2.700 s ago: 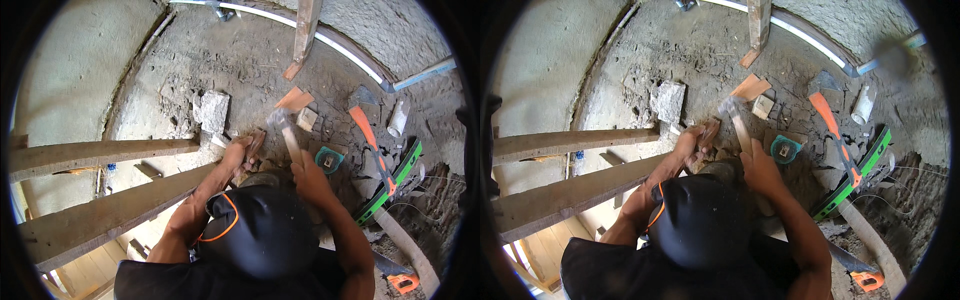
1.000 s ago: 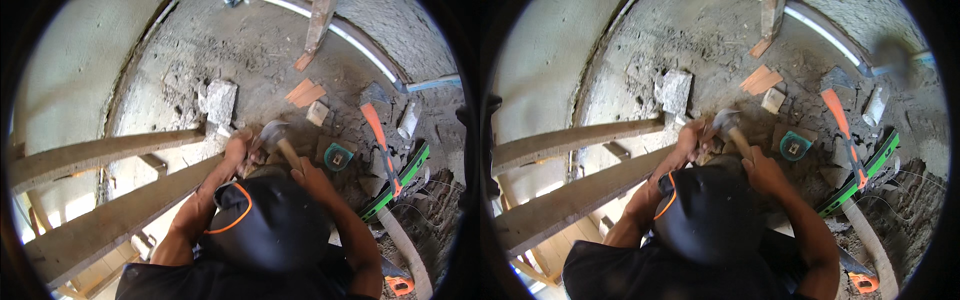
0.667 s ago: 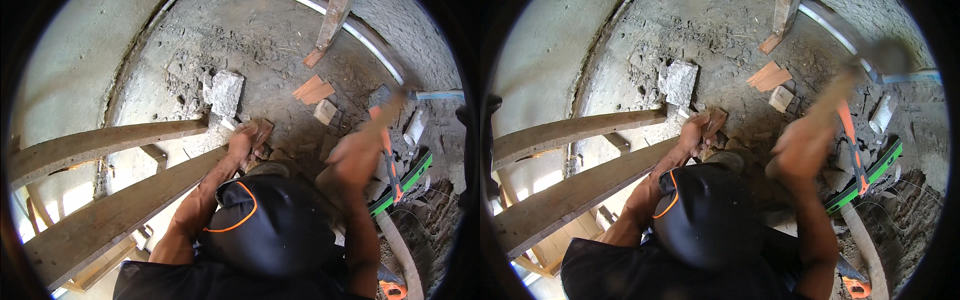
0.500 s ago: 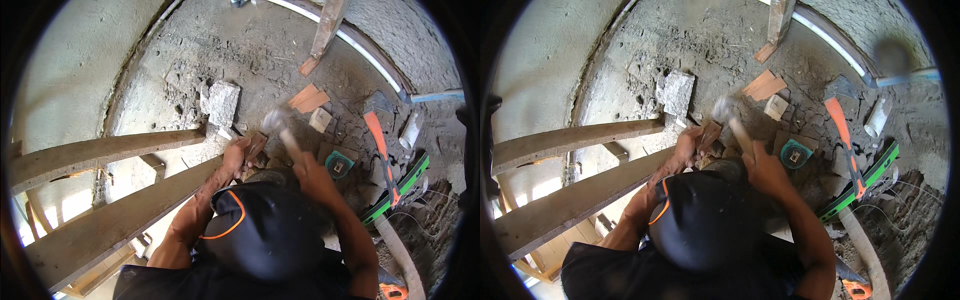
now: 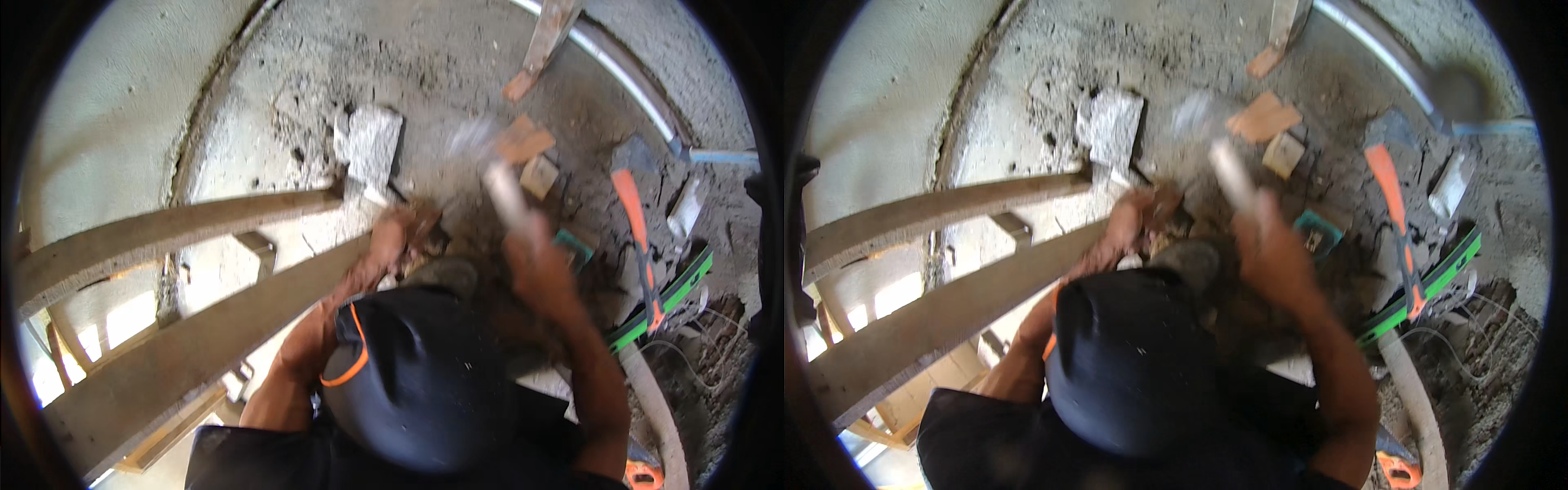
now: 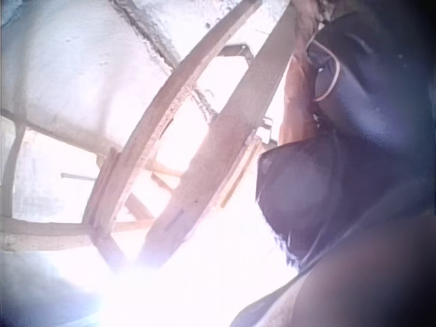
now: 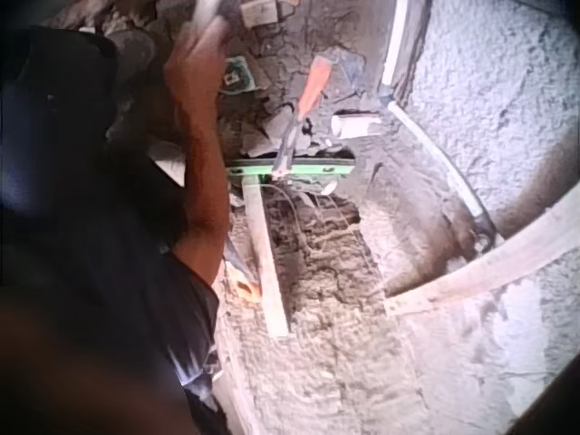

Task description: The person hammers wooden planks and small blocks into a concrete wall to build a wooden frame. They use a hammer and a tape measure to position and secure the pieces, occasionally adjusting the frame and measuring distances.

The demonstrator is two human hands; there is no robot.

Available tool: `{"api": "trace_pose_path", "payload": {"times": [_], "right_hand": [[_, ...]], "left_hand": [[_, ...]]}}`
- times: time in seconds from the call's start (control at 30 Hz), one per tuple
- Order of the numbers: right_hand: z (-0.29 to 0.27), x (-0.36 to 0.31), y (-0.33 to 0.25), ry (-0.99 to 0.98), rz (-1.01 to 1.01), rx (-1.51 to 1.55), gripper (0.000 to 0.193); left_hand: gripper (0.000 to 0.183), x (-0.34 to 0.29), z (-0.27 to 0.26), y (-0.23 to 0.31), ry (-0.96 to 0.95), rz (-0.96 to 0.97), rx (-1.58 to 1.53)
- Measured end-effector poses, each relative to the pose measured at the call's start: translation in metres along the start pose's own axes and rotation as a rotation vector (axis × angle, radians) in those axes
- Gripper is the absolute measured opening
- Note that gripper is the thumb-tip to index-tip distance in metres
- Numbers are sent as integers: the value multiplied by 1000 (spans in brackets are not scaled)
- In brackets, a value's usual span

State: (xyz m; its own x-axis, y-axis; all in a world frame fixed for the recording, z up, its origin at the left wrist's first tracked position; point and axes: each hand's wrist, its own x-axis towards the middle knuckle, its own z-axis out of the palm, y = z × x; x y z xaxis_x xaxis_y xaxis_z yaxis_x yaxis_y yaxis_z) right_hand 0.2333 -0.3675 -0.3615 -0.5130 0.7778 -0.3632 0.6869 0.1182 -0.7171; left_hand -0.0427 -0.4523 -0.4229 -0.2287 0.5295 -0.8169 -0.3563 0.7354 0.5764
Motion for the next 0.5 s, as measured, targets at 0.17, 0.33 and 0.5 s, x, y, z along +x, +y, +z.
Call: {"api": "trace_pose_path", "payload": {"times": [0.17, 0.33, 0.5], "right_hand": [[-67, 1, -7, 396, -47, 220, 33], [-50, -34, -1, 241, 293, 335, 45], [-34, -52, 0, 169, 101, 163, 47]], "left_hand": [[28, -8, 3, -5, -232, 65, -315], [20, -7, 21, -7, -267, 0, -306], [19, -2, 28, -18, -235, 113, -149]]}}
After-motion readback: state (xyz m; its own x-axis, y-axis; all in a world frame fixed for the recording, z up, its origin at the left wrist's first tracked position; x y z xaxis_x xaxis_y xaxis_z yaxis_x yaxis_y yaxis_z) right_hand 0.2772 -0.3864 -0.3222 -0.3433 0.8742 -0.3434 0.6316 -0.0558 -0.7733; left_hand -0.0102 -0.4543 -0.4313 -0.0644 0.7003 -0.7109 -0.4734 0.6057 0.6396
